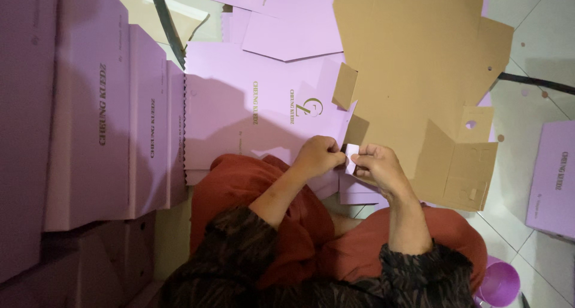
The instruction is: The person sits on the floor and folds flat pre-cut cardboard blanks into pink shoe boxes, pressing the side panels and tabs together by hand and stacking the finished boxes with the pile of completed boxes.
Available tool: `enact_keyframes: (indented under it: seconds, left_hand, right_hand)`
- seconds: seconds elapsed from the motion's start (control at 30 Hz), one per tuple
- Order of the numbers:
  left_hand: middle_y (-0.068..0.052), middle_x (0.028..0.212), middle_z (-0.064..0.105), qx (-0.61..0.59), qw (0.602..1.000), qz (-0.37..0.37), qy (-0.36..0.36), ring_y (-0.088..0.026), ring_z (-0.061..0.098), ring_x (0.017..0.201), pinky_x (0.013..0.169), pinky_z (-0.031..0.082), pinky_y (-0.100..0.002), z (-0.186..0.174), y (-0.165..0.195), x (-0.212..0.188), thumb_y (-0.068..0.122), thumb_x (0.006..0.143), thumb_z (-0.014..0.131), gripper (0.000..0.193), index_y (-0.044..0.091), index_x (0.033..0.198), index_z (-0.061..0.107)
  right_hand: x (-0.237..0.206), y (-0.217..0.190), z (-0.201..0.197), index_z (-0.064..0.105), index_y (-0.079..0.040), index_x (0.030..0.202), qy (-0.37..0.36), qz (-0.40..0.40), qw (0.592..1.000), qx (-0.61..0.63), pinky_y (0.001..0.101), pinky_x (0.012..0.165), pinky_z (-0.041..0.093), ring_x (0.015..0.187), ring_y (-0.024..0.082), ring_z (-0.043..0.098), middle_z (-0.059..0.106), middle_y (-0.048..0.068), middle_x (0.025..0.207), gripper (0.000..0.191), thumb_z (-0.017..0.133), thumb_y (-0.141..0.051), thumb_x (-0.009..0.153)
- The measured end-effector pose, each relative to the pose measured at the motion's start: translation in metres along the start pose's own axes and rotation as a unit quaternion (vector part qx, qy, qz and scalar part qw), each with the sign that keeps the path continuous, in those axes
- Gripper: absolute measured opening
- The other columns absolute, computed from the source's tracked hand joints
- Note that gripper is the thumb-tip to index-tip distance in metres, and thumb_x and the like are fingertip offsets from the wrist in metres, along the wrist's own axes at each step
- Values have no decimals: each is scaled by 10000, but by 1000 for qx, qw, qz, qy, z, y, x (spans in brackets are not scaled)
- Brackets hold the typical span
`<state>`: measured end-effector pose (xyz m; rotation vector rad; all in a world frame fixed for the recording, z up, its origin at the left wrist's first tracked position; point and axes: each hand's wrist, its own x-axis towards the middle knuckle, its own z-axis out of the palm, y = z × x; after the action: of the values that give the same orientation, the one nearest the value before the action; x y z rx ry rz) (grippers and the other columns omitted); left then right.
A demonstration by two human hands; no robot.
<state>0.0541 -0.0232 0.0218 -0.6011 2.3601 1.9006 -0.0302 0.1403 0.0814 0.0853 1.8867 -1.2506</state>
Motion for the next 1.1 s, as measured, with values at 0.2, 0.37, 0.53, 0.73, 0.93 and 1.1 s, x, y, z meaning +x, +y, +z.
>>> enact_keyframes:
  seconds: [0.2,0.37,0.53,0.73,0.93,1.1]
  left_hand:
    - [-119,659,712,-5,1000,-11,-19,-193,663,586,580,525,-333,-2,-1,3,247,696,772,232,22,730,723]
    - [-120,663,718,-11,999,-37,-30,-192,675,602,594,536,-327,-3,5,2,239,680,777,232,19,736,727]
    - [-106,698,734,-13,998,-46,-49,-197,676,620,602,533,-333,-1,1,4,233,701,763,209,38,771,734]
    - [-100,687,728,-12,999,-21,-29,-168,673,606,599,535,-319,-1,-2,3,242,723,771,222,27,763,737]
    - [-82,666,711,-44,997,-33,-53,-156,637,592,573,510,-312,-2,0,2,207,730,766,188,25,747,721]
    - [-81,644,674,-41,997,-25,-59,-152,594,581,565,491,-320,-1,-3,1,211,758,795,222,18,727,690]
  right_hand:
    - [3,6,-2,700,-12,1008,2,1,1000,1,224,612,517,649,93,605,699,36,795,120,664,-84,919]
    - [9,12,-5,703,5,1003,-13,-23,1000,0,226,609,516,658,102,608,702,54,802,121,672,-78,920]
    - [10,13,-4,700,0,1036,-18,-5,999,34,238,675,576,710,112,675,726,65,863,146,648,-78,925]
    - [-3,6,2,578,-20,1376,-45,-44,997,52,266,638,516,738,115,633,654,67,924,485,664,5,899]
    - [0,5,0,505,-46,1421,-18,-34,997,61,278,731,575,831,150,681,701,89,954,566,622,45,874]
    - [13,16,-6,531,-12,1387,-37,-4,994,106,289,781,580,890,162,686,712,87,1026,500,613,43,896]
